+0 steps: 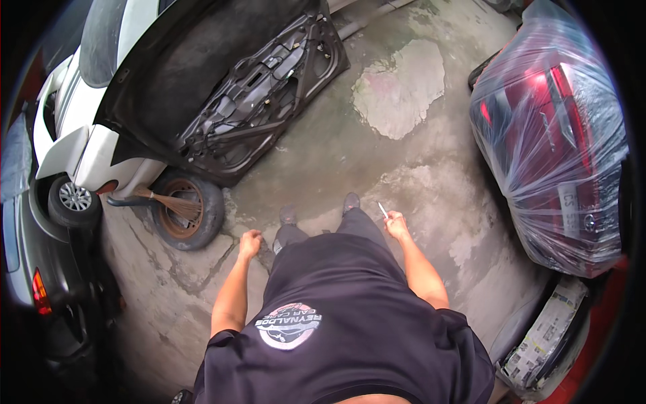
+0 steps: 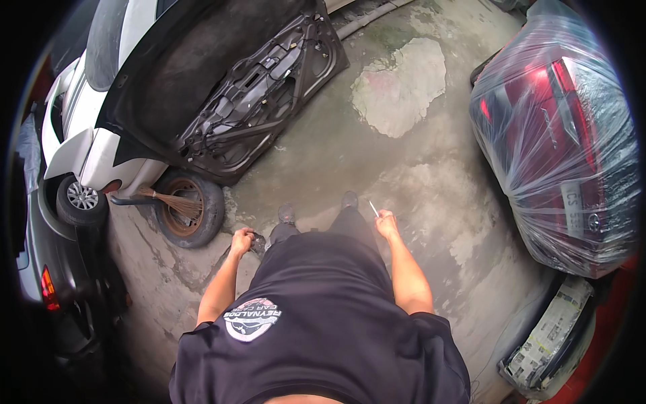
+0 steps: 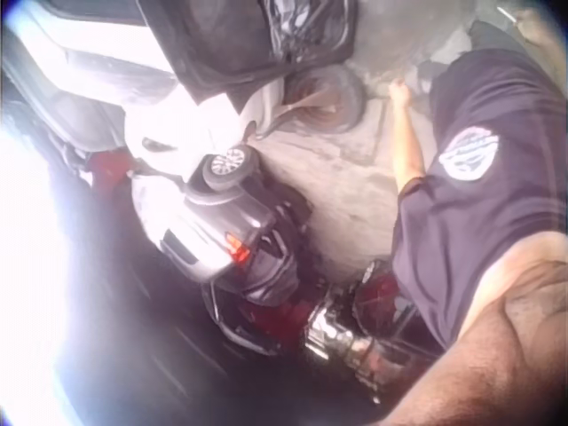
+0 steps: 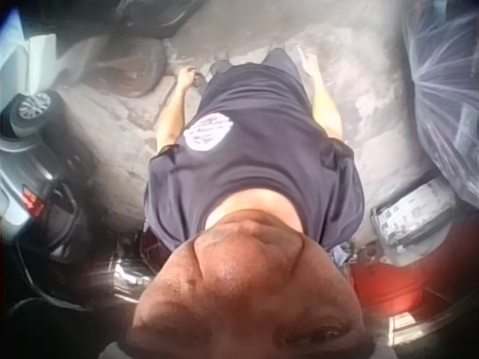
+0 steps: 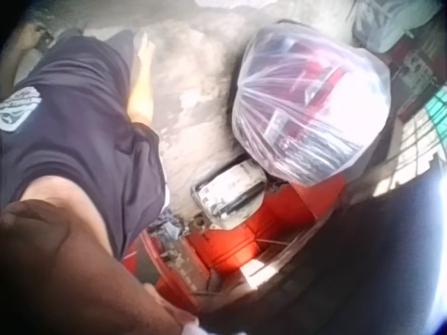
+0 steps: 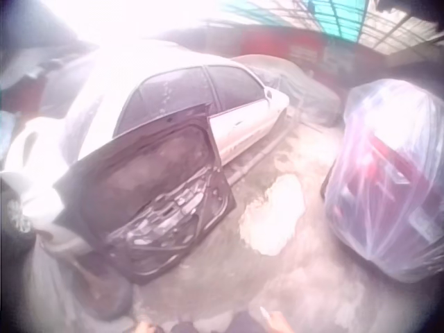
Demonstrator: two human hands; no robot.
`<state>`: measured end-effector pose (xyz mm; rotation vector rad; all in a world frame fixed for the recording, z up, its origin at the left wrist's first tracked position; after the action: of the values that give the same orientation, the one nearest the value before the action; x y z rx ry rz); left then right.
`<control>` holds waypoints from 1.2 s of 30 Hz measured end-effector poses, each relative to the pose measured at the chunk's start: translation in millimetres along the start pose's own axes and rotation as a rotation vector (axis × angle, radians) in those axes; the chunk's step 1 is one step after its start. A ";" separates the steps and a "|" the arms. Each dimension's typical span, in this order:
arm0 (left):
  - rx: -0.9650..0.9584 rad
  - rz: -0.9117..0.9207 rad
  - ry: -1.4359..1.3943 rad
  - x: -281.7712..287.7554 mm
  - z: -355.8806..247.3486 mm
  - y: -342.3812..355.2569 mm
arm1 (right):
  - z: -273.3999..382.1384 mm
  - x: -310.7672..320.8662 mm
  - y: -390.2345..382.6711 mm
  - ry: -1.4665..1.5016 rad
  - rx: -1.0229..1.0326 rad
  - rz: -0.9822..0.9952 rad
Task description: The person works on the wiring and interior mechanism of a car rear door, using a wrench to loosen or tighten components and arranging wires inside the door frame.
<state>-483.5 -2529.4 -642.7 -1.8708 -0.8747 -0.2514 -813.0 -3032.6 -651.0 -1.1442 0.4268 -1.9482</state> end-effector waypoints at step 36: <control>-0.435 0.312 0.315 -108.8 -205.9 -244.7 | 127.3 40.1 47.2 -0.345 0.364 0.570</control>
<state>-682.5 -2701.3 -430.6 -2.2552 -0.3190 -0.5576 -693.5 -3078.9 -590.8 -0.9610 0.1723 -1.2413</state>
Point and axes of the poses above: each hand's wrist, its own y-axis towards the middle knuckle, its own x-axis out of the back of the hand, z = x × y, the point moved 10 cm from there along y, towards the middle knuckle
